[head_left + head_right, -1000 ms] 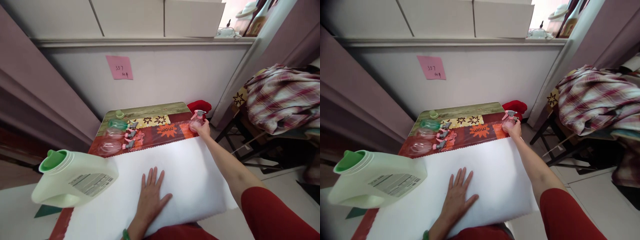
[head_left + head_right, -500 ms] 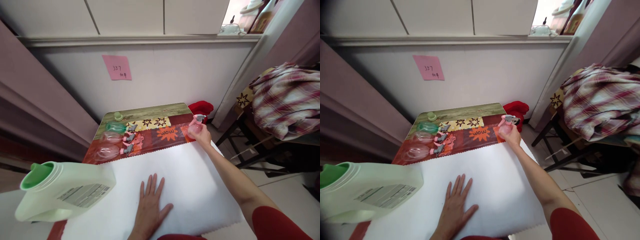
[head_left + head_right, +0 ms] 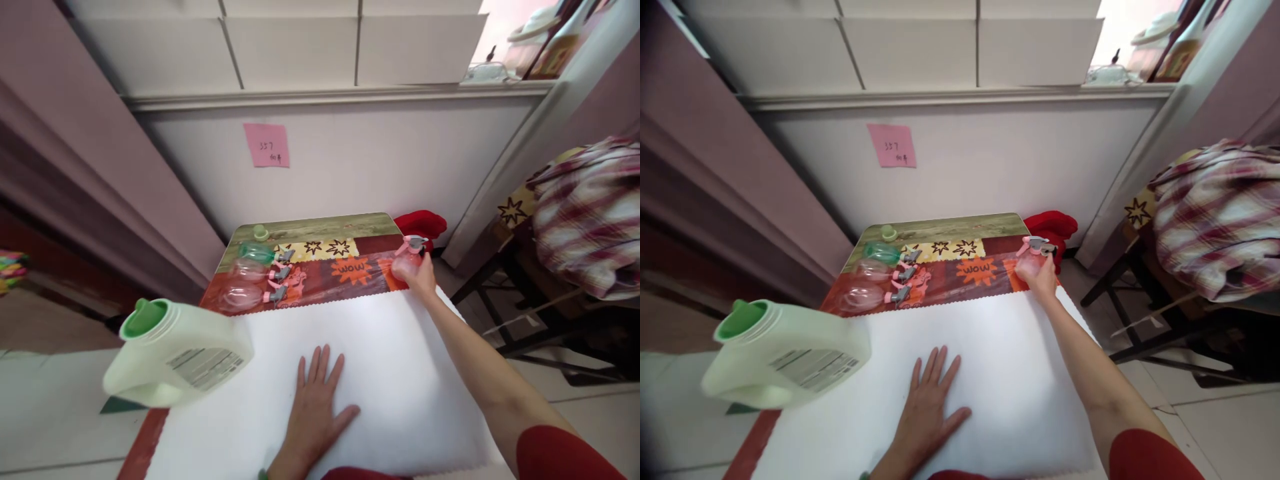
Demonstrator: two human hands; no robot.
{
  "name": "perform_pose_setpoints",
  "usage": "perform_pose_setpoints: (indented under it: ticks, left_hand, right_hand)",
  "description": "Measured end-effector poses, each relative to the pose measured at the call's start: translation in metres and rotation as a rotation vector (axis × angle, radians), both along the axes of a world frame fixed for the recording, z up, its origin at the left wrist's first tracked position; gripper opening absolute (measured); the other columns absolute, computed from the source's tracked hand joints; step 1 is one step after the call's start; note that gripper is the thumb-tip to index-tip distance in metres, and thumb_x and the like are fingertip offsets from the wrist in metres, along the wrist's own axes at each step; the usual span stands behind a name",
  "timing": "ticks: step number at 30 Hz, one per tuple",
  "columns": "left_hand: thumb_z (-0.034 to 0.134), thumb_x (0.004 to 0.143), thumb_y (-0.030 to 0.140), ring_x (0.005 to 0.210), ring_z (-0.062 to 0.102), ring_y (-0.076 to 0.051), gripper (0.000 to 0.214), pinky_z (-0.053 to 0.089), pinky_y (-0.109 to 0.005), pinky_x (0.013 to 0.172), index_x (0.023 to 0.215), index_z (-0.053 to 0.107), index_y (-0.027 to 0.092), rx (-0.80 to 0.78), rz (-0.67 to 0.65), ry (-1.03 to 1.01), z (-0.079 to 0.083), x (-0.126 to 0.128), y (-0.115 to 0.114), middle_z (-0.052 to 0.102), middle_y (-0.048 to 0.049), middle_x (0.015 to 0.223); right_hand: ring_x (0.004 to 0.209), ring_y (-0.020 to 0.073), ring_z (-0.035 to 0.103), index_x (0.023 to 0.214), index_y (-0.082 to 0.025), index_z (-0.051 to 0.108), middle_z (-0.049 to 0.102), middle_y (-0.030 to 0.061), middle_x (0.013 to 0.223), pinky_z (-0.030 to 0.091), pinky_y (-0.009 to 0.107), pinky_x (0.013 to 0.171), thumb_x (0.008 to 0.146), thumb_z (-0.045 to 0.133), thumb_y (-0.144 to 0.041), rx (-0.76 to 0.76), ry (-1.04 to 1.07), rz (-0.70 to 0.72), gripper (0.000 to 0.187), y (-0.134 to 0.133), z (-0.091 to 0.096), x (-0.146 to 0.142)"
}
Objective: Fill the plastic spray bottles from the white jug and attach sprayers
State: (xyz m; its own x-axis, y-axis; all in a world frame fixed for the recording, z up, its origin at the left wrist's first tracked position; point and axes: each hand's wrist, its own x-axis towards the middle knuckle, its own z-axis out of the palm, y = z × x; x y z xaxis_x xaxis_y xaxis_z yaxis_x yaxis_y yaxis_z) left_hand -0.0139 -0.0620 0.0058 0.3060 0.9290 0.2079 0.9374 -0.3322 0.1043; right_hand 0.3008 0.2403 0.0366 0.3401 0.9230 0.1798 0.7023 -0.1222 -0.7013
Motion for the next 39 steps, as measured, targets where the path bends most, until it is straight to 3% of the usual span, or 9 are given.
perform_pose_setpoints:
  ticks: [2,5,10,14,18,21,24,34,39]
  left_hand:
    - [0.068,0.088,0.064,0.159,0.028,-0.039,0.1,0.021,-0.065,0.124,0.169,0.021,0.029,-0.065,0.01,-0.038,0.003,0.002,-0.002,0.028,-0.0161,0.173]
    - [0.066,0.088,0.068,0.16,0.023,-0.037,0.106,0.019,-0.065,0.126,0.169,0.015,0.025,-0.141,0.023,-0.138,0.007,0.003,-0.004,0.027,-0.0172,0.173]
    - [0.057,0.097,0.062,0.16,0.027,-0.032,0.093,0.025,-0.06,0.127,0.168,0.016,0.017,-0.075,0.025,-0.383,0.01,0.0,-0.006,0.031,-0.0211,0.171]
    - [0.049,0.104,0.046,0.159,0.028,-0.027,0.071,0.033,-0.054,0.125,0.165,0.026,0.02,-0.023,0.096,-0.43,0.012,-0.016,-0.018,0.033,-0.0176,0.171]
    - [0.048,0.105,0.04,0.161,0.023,-0.031,0.064,0.021,-0.059,0.129,0.163,0.033,0.017,-0.004,0.19,-0.368,0.015,-0.056,-0.051,0.036,-0.0175,0.17]
    - [0.051,0.103,0.048,0.159,0.027,-0.036,0.07,0.022,-0.063,0.127,0.164,0.034,0.017,-0.021,0.334,-0.211,0.01,-0.088,-0.082,0.037,-0.0182,0.169]
    - [0.051,0.103,0.051,0.159,0.027,-0.037,0.071,0.021,-0.064,0.126,0.165,0.035,0.021,-0.039,0.391,-0.069,0.003,-0.107,-0.1,0.034,-0.0153,0.171]
    - [0.05,0.102,0.054,0.159,0.027,-0.037,0.073,0.021,-0.064,0.126,0.166,0.032,0.024,-0.045,0.372,-0.025,0.003,-0.115,-0.097,0.032,-0.0133,0.172]
    - [0.05,0.102,0.053,0.159,0.027,-0.037,0.073,0.022,-0.064,0.125,0.166,0.031,0.025,-0.034,0.381,-0.014,0.0,-0.117,-0.098,0.032,-0.0133,0.172]
  right_hand:
    - [0.148,0.0426,0.043,0.161,-0.005,0.021,0.04,0.0316,0.16,0.04,0.053,0.117,0.074,0.072,-0.067,0.066,0.013,-0.013,0.119,-0.022,0.0,0.0]
    - [0.15,0.0407,0.04,0.162,-0.007,0.025,0.039,0.0284,0.162,0.035,0.054,0.121,0.086,0.062,-0.069,0.192,0.014,0.034,0.104,-0.08,-0.003,-0.002]
    - [0.151,0.0402,0.039,0.158,-0.011,0.039,0.04,0.0253,0.163,0.035,0.057,0.12,0.095,0.047,-0.071,0.048,-0.204,0.227,0.087,-0.186,-0.017,-0.002]
    - [0.152,0.0414,0.036,0.154,-0.014,0.048,0.04,0.0227,0.165,0.026,0.064,0.124,0.097,0.034,-0.074,-0.055,-0.387,0.235,0.084,-0.23,-0.03,0.011]
    - [0.156,0.0427,0.028,0.161,-0.014,0.039,0.034,0.0218,0.169,0.022,0.067,0.124,0.097,0.025,-0.076,-0.177,-0.518,0.184,0.09,-0.248,-0.04,0.028]
    - [0.156,0.0448,0.028,0.162,-0.013,0.037,0.033,0.0232,0.169,0.023,0.068,0.122,0.096,0.021,-0.079,-0.235,-0.585,0.177,0.094,-0.254,-0.047,0.033]
    - [0.156,0.0446,0.028,0.162,-0.015,0.038,0.032,0.0232,0.169,0.022,0.068,0.122,0.096,0.02,-0.079,-0.25,-0.62,0.177,0.094,-0.254,-0.053,0.033]
    - [0.158,0.042,0.025,0.165,-0.009,0.028,0.033,0.0238,0.169,0.02,0.066,0.124,0.096,0.02,-0.079,-0.214,-0.603,0.154,0.099,-0.254,-0.058,0.031]
    - [0.158,0.0422,0.024,0.163,-0.008,0.032,0.031,0.0246,0.17,0.018,0.066,0.125,0.096,0.02,-0.078,-0.224,-0.594,0.161,0.098,-0.253,-0.059,0.031]
